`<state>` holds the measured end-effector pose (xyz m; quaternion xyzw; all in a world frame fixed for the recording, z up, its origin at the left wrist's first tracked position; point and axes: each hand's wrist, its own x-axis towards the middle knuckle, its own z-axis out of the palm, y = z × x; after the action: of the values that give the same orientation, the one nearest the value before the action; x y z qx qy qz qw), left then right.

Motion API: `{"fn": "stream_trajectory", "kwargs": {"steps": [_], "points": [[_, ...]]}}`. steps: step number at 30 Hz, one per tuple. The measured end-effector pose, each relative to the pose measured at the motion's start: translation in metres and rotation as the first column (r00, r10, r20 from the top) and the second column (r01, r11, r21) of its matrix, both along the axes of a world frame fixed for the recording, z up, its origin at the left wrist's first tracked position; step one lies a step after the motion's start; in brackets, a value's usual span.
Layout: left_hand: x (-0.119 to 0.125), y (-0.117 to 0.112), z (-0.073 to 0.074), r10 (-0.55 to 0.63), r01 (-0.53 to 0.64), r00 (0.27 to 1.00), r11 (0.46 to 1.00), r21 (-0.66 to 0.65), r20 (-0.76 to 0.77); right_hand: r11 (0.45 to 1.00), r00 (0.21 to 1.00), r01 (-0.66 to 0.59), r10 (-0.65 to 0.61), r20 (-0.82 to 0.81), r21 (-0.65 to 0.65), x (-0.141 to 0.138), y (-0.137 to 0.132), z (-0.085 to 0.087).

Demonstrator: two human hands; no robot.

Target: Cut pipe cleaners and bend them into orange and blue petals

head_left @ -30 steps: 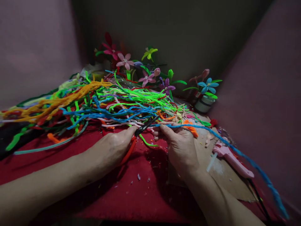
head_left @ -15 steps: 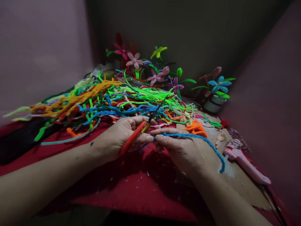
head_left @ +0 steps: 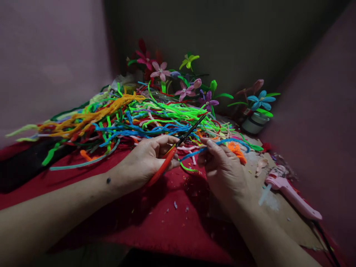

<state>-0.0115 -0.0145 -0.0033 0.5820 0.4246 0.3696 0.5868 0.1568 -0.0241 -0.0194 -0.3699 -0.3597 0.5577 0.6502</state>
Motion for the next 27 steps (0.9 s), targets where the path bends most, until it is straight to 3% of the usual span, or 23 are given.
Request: {"fn": "stream_trajectory", "kwargs": {"steps": [3, 6, 10, 12, 21, 27], "points": [[-0.001, 0.000, 0.002, 0.008, -0.008, 1.000, 1.000, -0.003, -0.023, 0.999, 0.995, 0.035, -0.036, -0.094, -0.012, 0.005, 0.005, 0.002], [-0.002, 0.000, 0.003, 0.020, -0.020, 1.000, 1.000, -0.023, -0.017, 0.999, 0.992, -0.012, 0.006, -0.123, -0.042, 0.005, 0.006, 0.001], [-0.001, 0.001, 0.002, 0.007, -0.005, 0.999, 0.998, -0.058, 0.034, 0.970, 0.967, -0.232, 0.238, 0.090, -0.077, 0.000, 0.000, -0.007], [-0.001, 0.001, 0.002, -0.014, 0.017, 0.999, 0.997, -0.071, 0.048, 0.957, 0.940, -0.281, 0.289, 0.181, -0.067, -0.003, -0.003, -0.010], [-0.006, 0.005, -0.001, -0.159, 0.165, 0.986, 0.979, -0.117, 0.059, 0.952, 0.936, -0.287, 0.302, 0.181, -0.105, -0.003, -0.007, -0.001], [-0.003, 0.000, 0.009, -0.103, 0.100, 0.995, 0.980, -0.169, -0.009, 0.979, 0.955, -0.190, 0.201, 0.217, -0.071, -0.004, -0.009, 0.002]]}}
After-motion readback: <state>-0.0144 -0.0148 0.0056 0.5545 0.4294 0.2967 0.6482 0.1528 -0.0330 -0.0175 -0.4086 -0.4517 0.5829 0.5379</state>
